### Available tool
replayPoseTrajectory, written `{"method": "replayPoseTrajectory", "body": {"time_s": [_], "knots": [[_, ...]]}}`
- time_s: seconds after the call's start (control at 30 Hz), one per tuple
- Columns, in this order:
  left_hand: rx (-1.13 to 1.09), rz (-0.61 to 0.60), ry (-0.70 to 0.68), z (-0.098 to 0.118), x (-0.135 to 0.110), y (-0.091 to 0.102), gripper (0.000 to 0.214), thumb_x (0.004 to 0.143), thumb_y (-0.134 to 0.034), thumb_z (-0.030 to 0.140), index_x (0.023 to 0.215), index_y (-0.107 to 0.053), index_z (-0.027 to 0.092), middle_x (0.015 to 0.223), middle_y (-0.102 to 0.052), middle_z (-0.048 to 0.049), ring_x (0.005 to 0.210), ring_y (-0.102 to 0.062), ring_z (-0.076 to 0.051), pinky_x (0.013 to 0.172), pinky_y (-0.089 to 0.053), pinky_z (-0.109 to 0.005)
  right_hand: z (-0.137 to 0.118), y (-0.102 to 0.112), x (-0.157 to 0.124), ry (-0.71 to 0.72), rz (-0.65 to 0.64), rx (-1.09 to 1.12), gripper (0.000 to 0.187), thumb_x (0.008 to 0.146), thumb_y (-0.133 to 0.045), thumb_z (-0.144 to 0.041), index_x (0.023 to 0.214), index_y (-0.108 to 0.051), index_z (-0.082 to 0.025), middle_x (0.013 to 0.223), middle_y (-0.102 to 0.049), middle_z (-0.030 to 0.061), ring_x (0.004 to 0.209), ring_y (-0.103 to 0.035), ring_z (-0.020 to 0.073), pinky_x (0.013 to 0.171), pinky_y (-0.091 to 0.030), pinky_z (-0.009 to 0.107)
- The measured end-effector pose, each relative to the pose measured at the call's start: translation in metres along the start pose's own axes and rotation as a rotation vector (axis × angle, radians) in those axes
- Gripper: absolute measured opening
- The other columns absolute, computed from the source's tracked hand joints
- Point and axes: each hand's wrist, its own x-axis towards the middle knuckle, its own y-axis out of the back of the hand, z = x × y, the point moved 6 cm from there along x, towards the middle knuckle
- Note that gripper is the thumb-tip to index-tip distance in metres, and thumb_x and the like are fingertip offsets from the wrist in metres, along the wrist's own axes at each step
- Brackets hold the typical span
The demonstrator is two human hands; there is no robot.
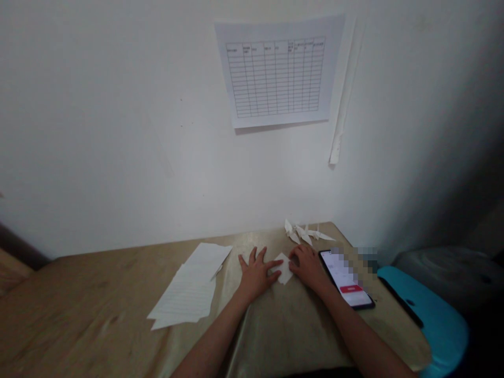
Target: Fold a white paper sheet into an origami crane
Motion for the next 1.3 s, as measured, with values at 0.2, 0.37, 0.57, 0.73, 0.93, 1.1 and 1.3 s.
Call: {"method": "replayPoseTrajectory", "body": {"time_s": [0.2, 0.37, 0.57, 0.73, 0.93, 1.1, 1.3], "knots": [[-0.001, 0.020, -0.010, -0.001, 0.002, -0.003, 0.042, 0.091, -0.056, 0.067, 0.132, -0.056, 0.062, 0.166, -0.034, 0.0019, 0.156, -0.017, -0.041, 0.113, -0.001, -0.081, 0.007, -0.001, 0.006, -0.058, 0.037, -0.023, 0.011, 0.088, -0.059, -0.026, 0.096, -0.066, -0.025, 0.114, -0.065, 0.0084, 0.120, -0.055, 0.0273, 0.104, -0.039, 0.043], [0.010, 0.015, -0.005, -0.001, 0.001, -0.003, 0.042, 0.091, -0.056, 0.067, 0.133, -0.057, 0.061, 0.166, -0.034, 0.0016, 0.156, -0.017, -0.041, 0.113, 0.000, -0.081, 0.009, -0.003, 0.006, -0.045, 0.042, -0.038, 0.014, 0.092, -0.054, -0.028, 0.098, -0.066, -0.025, 0.118, -0.064, 0.0088, 0.122, -0.054, 0.0277, 0.104, -0.038, 0.044], [0.005, 0.023, -0.017, -0.001, 0.000, -0.001, 0.043, 0.091, -0.055, 0.068, 0.133, -0.056, 0.061, 0.166, -0.034, 0.0012, 0.156, -0.017, -0.041, 0.113, 0.001, -0.082, 0.008, -0.004, 0.004, -0.036, 0.047, -0.029, 0.015, 0.092, -0.056, -0.033, 0.099, -0.068, -0.025, 0.116, -0.063, 0.0083, 0.121, -0.053, 0.0265, 0.105, -0.037, 0.043], [-0.002, 0.030, -0.018, -0.001, 0.000, -0.001, 0.042, 0.091, -0.056, 0.067, 0.132, -0.057, 0.061, 0.166, -0.035, 0.0008, 0.155, -0.018, -0.042, 0.112, 0.000, -0.083, 0.009, -0.005, 0.003, -0.050, 0.027, -0.023, 0.018, 0.088, -0.061, -0.034, 0.102, -0.068, -0.025, 0.120, -0.061, 0.0088, 0.124, -0.051, 0.0267, 0.109, -0.035, 0.043], [-0.010, 0.031, -0.012, -0.001, 0.000, -0.001, 0.042, 0.091, -0.057, 0.067, 0.132, -0.058, 0.060, 0.165, -0.036, 0.0012, 0.155, -0.018, -0.042, 0.112, 0.002, -0.083, 0.010, -0.005, 0.001, -0.030, -0.005, 0.014, 0.028, 0.083, -0.068, -0.040, 0.107, -0.067, -0.026, 0.125, -0.059, 0.0088, 0.127, -0.050, 0.0278, 0.113, -0.032, 0.045], [-0.019, 0.039, -0.023, -0.001, 0.000, 0.000, 0.041, 0.091, -0.056, 0.068, 0.131, -0.058, 0.061, 0.165, -0.037, 0.0012, 0.155, -0.019, -0.042, 0.111, 0.001, -0.084, 0.007, -0.003, -0.001, -0.010, -0.043, 0.009, 0.039, 0.078, -0.073, -0.044, 0.111, -0.066, -0.025, 0.126, -0.058, 0.0099, 0.128, -0.049, 0.0293, 0.114, -0.029, 0.047], [-0.012, 0.029, -0.020, 0.000, 0.000, 0.000, 0.043, 0.091, -0.056, 0.067, 0.133, -0.058, 0.059, 0.166, -0.035, 0.0018, 0.155, -0.018, -0.043, 0.112, 0.002, -0.083, 0.005, -0.006, -0.004, -0.005, -0.102, -0.007, 0.051, 0.075, -0.075, -0.049, 0.119, -0.063, -0.026, 0.134, -0.056, 0.0096, 0.133, -0.045, 0.0309, 0.118, -0.021, 0.052]]}}
